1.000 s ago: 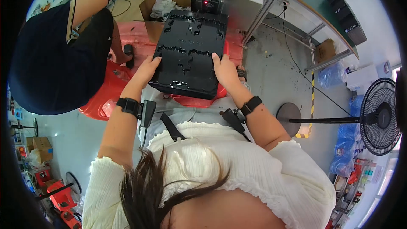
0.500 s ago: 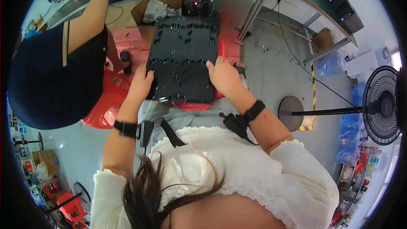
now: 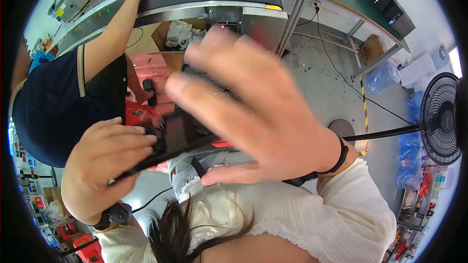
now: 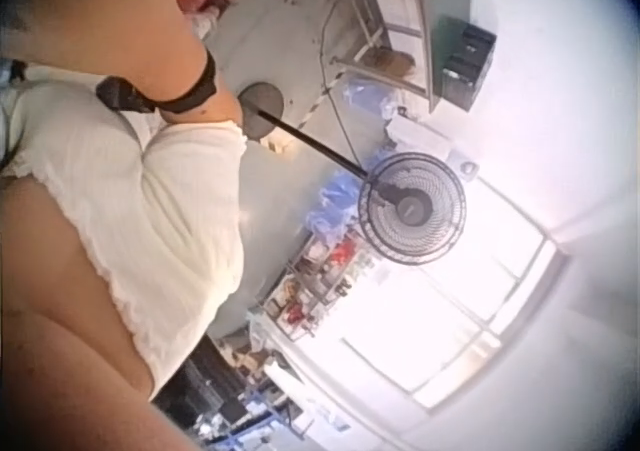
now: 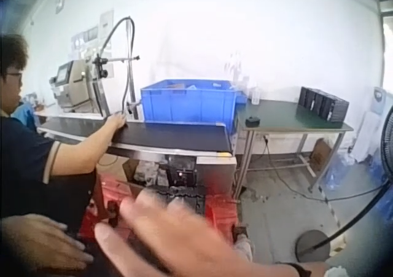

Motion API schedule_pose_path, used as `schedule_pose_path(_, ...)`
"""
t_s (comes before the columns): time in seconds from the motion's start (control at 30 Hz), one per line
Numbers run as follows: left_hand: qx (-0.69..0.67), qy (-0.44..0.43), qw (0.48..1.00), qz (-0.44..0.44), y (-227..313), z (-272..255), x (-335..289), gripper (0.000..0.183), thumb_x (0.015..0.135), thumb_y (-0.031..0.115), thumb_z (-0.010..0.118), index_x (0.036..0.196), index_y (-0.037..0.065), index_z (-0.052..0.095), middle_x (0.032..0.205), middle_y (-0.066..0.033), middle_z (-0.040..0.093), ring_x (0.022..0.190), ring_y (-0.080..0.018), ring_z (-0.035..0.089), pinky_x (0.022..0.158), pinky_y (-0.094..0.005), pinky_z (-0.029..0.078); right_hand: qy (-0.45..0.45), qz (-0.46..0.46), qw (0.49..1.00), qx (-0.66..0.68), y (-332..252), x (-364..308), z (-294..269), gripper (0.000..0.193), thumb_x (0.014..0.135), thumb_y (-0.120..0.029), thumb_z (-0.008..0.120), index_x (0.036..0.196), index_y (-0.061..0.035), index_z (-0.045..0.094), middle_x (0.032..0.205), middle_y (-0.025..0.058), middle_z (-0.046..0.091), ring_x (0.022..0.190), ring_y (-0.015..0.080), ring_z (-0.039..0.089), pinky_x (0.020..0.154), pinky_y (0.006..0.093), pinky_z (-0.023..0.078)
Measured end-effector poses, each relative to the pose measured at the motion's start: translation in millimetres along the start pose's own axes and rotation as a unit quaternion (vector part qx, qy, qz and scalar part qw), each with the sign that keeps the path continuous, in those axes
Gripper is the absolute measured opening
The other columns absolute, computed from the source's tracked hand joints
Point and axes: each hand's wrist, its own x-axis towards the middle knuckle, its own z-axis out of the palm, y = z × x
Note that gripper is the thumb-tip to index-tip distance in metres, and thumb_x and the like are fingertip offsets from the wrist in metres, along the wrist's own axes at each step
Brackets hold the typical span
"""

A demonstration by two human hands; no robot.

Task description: The recorder is assembling black plastic electronic components by placing them on a red surface and attaching them to a conveyor belt system.

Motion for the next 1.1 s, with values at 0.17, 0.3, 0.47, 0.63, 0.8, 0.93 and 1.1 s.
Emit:
schedule_pose_path(0.17,0.245,-0.004,0.968,0.044,26,-13,20,0.041,0.057,0.005,0.069,0.097,0.0,0.063,0.119,-0.0187,0.056,0.12,-0.0365,0.046,0.102,-0.0488,0.031,-0.172,0.05,0.982,0.053,22,-24,26,0.048,0.069,-0.026,0.072,0.107,-0.0023,0.056,0.078,0.0105,0.056,0.075,0.0279,0.059,0.074,0.0356,0.048)
schedule_pose_path(0.3,0.187,0.349,0.918,0.006,2,15,24,0.05,0.076,0.006,0.064,0.123,0.0,0.051,0.137,-0.0188,0.04,0.129,-0.0336,0.037,0.108,-0.0429,0.024,0.063,0.215,0.972,0.067,28,-37,18,0.028,0.077,-0.014,0.068,0.099,-0.0008,0.057,0.075,0.0082,0.059,0.067,0.0157,0.059,0.065,0.0285,0.049)
schedule_pose_path(0.47,-0.078,0.499,0.843,-0.183,-51,91,24,0.039,0.093,0.014,0.048,0.127,-0.006,0.046,0.133,-0.0154,0.046,0.127,-0.0215,0.04,0.106,-0.033,0.028,0.215,0.394,0.759,0.471,41,-36,24,0.021,0.086,-0.012,0.062,0.101,0.0019,0.057,0.092,0.003,0.063,0.08,0.0111,0.06,0.07,0.0263,0.049)
schedule_pose_path(0.63,-0.316,0.304,0.855,-0.276,-120,195,41,0.037,0.091,0.017,0.052,0.12,-0.005,0.052,0.11,-0.0134,0.061,0.1,-0.0174,0.056,0.09,-0.0284,0.041,0.054,0.536,0.754,0.377,97,-112,125,0.041,0.088,-0.032,0.058,0.107,0.0042,0.055,0.101,0.0144,0.058,0.094,0.0239,0.057,0.083,0.0366,0.045)
schedule_pose_path(0.8,-0.153,0.272,0.896,-0.317,-190,273,32,0.041,0.092,0.023,0.051,0.123,-0.004,0.049,0.115,-0.0156,0.058,0.111,-0.0258,0.051,0.096,-0.0333,0.036,-0.031,0.438,0.892,-0.105,85,-126,163,0.057,0.084,-0.042,0.058,0.112,0.0064,0.05,0.112,0.0242,0.044,0.101,0.04,0.048,0.088,0.0433,0.04)
schedule_pose_path(0.93,-0.357,0.226,0.854,-0.303,-188,258,49,0.042,0.093,0.027,0.051,0.121,-0.003,0.051,0.11,-0.0112,0.06,0.102,-0.0215,0.056,0.091,-0.0319,0.041,0.078,0.508,0.858,0.002,87,-118,166,0.074,0.082,-0.04,0.062,0.13,0.0072,0.032,0.123,0.0276,0.038,0.111,0.044,0.044,0.092,0.0441,0.039)
schedule_pose_path(1.1,-0.513,0.15,0.749,-0.392,-189,254,73,0.047,0.092,0.035,0.052,0.119,-0.003,0.053,0.106,-0.0103,0.061,0.093,-0.0175,0.059,0.082,-0.03,0.046,0.065,0.549,0.818,0.157,143,-150,183,0.068,0.086,-0.043,0.053,0.13,0.0056,0.034,0.122,0.0284,0.045,0.114,0.0412,0.045,0.096,0.0424,0.037)
